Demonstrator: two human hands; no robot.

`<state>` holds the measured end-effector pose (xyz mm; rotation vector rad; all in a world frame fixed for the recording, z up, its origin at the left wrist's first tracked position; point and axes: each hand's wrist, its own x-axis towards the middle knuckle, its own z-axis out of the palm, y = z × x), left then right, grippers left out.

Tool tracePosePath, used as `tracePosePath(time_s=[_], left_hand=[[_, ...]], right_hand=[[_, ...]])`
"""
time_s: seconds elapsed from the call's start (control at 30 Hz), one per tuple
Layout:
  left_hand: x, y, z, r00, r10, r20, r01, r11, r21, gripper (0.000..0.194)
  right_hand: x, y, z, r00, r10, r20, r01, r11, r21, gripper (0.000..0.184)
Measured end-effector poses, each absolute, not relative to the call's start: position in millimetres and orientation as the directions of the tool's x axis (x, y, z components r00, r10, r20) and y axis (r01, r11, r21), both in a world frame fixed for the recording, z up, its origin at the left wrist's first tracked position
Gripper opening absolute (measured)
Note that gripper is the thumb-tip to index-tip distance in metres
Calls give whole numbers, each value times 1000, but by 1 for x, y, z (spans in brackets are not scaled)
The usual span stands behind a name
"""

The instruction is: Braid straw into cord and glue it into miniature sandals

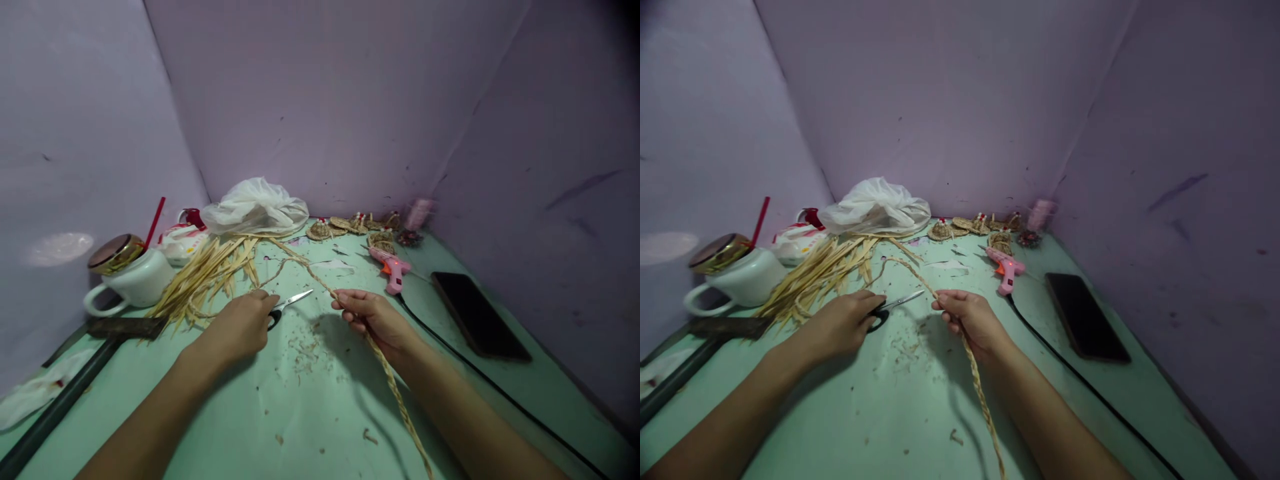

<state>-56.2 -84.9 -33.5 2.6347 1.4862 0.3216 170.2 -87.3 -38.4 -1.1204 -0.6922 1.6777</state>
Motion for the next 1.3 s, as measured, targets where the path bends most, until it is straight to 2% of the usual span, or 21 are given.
tracePosePath(time_s=[0.07,0.13,0.2,0.27,0.33,0.5,0.53,0.6,0.67,0.7,0.8,0.9,1.0,1.1,1.23,1.3], left_hand=[[-43,-90,-32,419,886,198,822,-463,333,18],[-28,-96,-31,299,934,193,709,-353,611,22],[-17,-100,-32,195,980,42,430,-124,894,28],[-11,-103,-34,144,988,-60,134,41,990,28],[-10,-103,-36,102,992,-81,-31,84,996,26],[-11,-102,-39,64,989,-135,-131,142,981,28],[-10,-102,-40,64,984,-167,-147,175,973,28],[-8,-104,-40,94,960,-262,-167,275,947,28],[-5,-105,-40,155,914,-375,-168,399,902,27],[-4,-105,-40,186,886,-425,-162,455,876,27],[-3,-105,-39,246,824,-510,-150,553,820,26],[-5,-103,-38,240,845,-477,-173,521,836,23],[-12,-96,-35,133,931,-341,-228,364,903,23],[-25,-87,-29,5,980,-201,-263,195,945,23],[-42,-78,-14,-34,995,-91,-282,77,956,30],[-47,-75,-8,-50,998,38,-257,-49,965,37]], right_hand=[[164,-92,-38,-116,932,-343,-397,-360,-844,7],[155,-98,-39,-135,934,-329,-383,-356,-852,12],[146,-104,-40,-164,934,-318,-369,-357,-858,18],[138,-110,-43,-192,933,-305,-352,-356,-866,23],[133,-114,-46,-233,931,-280,-312,-344,-885,26],[132,-118,-50,-369,914,-169,-137,-233,-963,24],[132,-120,-49,-371,921,-118,-96,-165,-982,21],[132,-123,-48,-357,931,73,7,81,-997,17],[132,-126,-48,-347,894,285,118,344,-932,18],[131,-128,-48,-346,869,354,162,427,-890,20],[131,-130,-52,-361,834,418,209,509,-835,21],[132,-128,-56,-355,862,362,170,440,-882,18],[131,-124,-60,-291,950,113,53,134,-990,15],[128,-121,-62,-278,956,-93,-36,-107,-994,21],[123,-123,-64,-305,939,-158,-42,-179,-983,25],[120,-125,-66,-337,923,-184,-31,-207,-978,24]])
